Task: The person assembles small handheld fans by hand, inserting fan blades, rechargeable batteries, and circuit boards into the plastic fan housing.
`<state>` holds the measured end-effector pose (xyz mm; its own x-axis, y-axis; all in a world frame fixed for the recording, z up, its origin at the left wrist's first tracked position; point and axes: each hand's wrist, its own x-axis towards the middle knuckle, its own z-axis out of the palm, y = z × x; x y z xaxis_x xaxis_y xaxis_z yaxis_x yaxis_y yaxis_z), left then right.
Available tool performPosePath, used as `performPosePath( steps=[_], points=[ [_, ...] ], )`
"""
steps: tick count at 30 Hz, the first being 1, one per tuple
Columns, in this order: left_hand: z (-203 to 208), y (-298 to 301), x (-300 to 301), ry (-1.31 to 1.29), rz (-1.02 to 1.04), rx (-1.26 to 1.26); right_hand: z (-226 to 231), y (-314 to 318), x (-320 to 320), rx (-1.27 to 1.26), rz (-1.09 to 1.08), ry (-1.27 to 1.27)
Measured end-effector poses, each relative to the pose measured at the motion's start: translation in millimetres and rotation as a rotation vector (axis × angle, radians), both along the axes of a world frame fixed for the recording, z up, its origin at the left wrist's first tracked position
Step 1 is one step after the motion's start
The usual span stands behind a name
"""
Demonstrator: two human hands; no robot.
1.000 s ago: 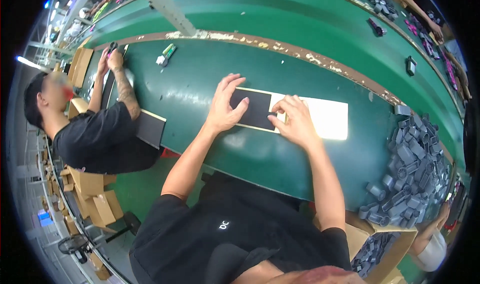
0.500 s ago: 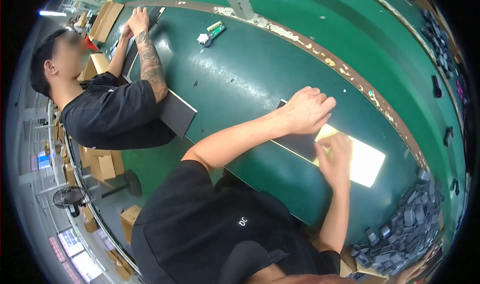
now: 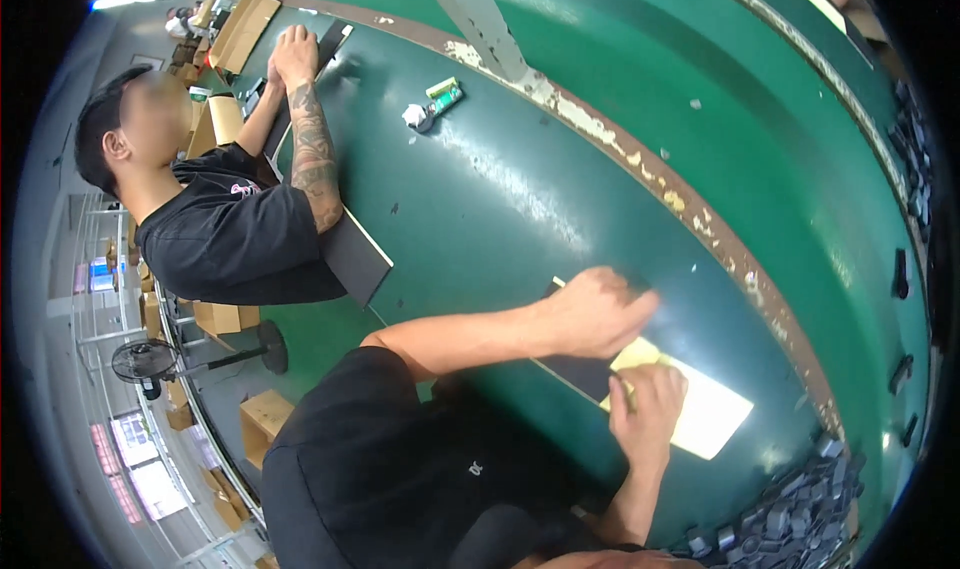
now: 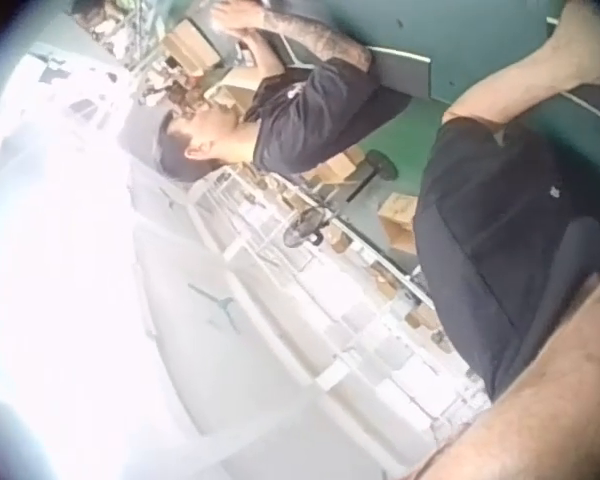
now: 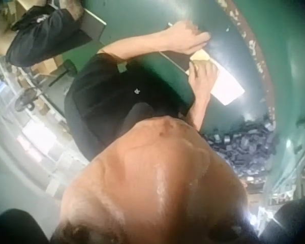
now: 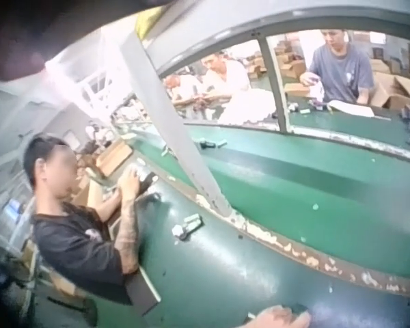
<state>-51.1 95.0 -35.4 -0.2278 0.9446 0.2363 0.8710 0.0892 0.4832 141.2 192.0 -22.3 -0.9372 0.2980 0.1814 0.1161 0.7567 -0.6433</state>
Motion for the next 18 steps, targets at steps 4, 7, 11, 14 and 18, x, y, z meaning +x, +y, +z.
performPosePath(
  steps=[4, 7, 11, 14, 18],
  points=[
    [2, -6, 2, -0.056, 0.007, 0.026, 4, -3, 5, -0.006, 0.036, -0.024],
    [5, -3, 0, -0.068, 0.016, 0.081, 6, -5, 7, 0.025, 0.016, -0.005],
    [-1, -1, 1, -0.040, 0.027, 0.075, 16, -14, 6, 0.099, 0.006, -0.029],
    [-5, -5, -13, -0.021, 0.149, 0.190, 6, -19, 0, 0.052, -0.007, 0.073],
    [15, -24, -42, 0.073, 0.398, 0.295, 1, -14, 6, 0.038, -0.046, 0.075]
  ],
)
